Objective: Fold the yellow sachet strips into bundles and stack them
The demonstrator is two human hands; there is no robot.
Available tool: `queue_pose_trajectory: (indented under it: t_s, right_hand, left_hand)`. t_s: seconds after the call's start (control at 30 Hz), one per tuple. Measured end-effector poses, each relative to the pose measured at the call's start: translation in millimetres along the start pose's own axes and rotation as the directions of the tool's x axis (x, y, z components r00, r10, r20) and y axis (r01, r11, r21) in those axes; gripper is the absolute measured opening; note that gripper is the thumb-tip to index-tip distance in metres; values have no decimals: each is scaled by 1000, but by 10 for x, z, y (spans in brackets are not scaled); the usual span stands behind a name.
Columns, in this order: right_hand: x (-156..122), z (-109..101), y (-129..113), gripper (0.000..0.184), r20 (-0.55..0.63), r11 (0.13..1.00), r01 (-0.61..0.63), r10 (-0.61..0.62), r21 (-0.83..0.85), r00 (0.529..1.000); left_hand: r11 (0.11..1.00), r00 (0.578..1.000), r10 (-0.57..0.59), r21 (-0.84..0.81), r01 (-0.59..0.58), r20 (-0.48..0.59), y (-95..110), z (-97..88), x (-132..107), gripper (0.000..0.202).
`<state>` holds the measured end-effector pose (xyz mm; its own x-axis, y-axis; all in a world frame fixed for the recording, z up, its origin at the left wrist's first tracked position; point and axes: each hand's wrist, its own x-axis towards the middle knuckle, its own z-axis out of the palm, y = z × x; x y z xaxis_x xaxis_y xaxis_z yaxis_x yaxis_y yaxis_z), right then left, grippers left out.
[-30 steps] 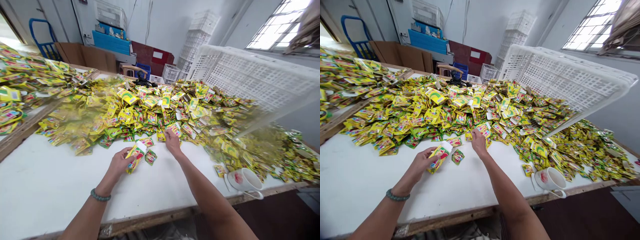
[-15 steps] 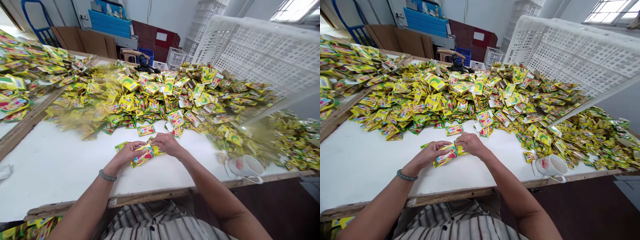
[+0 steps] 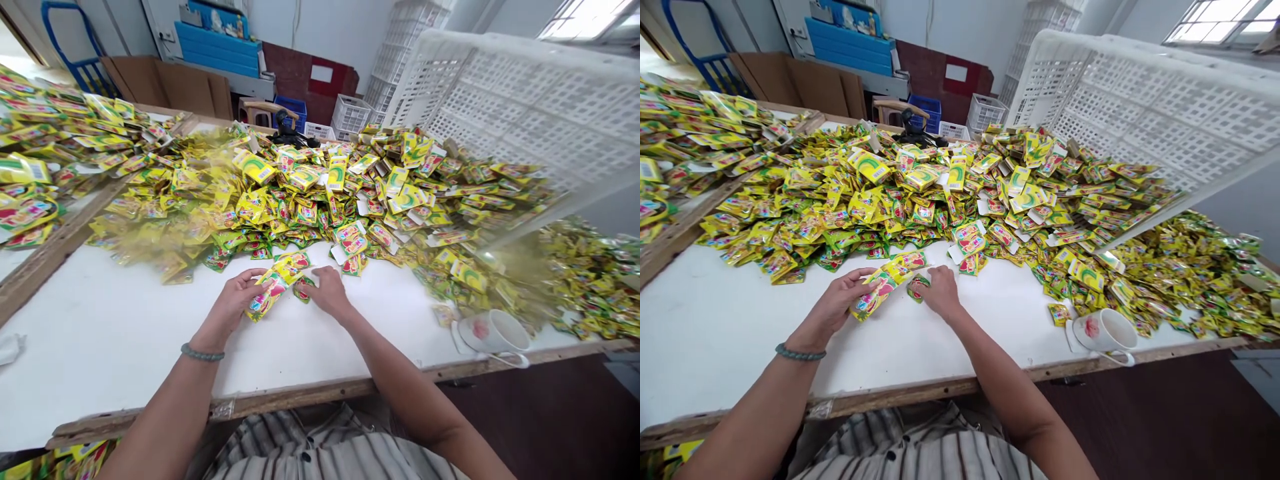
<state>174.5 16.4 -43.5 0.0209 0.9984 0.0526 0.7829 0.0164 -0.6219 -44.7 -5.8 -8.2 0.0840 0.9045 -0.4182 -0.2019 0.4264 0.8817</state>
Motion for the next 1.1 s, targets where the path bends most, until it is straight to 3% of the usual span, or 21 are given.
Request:
queue_pose_trajectory:
  t_s: [0.07, 0.13, 0.27, 0.37, 0.43, 0.6, 0.83, 0.97, 1.1]
  right_hand:
    - [-48, 86, -1, 35, 44, 997, 20, -17, -71, 999]
    - [-92, 85, 19, 27, 69, 999, -27, 29, -31, 997]
    - [-142, -140, 96, 22, 108, 946, -133, 105, 296, 989]
    - [-144, -320, 79, 26, 102, 837, -61, 7, 544, 995]
    - [-128, -372, 21, 27, 106, 793, -14, -63, 609, 992]
    - [-54, -348, -116, 22, 171, 847, 52, -166, 529, 971]
    - [-25, -354, -226, 14, 312, 916, 32, -168, 399, 935]
    - [-66, -327, -309, 20, 316, 929, 59, -183, 366, 931]
    - [-114, -400, -324, 30, 239, 880, 28, -159, 474, 958]
  left_hand:
    - [1000, 1000, 13, 27, -12, -20, -15, 1, 9, 67]
    - [998, 999, 18, 56, -16, -28, -43, 8, 23, 67]
    - [990, 999, 32, 139, -29, -17, -111, 16, 56, 65]
    - [978, 999, 27, 206, -35, 38, -156, 28, 63, 61]
    - [975, 995, 11, 220, -34, 102, -174, 48, 53, 59]
    - [992, 974, -17, 127, -12, 225, -164, 107, -4, 58]
    - [994, 956, -19, 111, -15, 293, -184, 134, -32, 53]
    - [998, 951, -41, 54, 26, 306, -193, 157, -44, 54]
    - [992, 959, -82, -69, 104, 270, -153, 188, -60, 61]
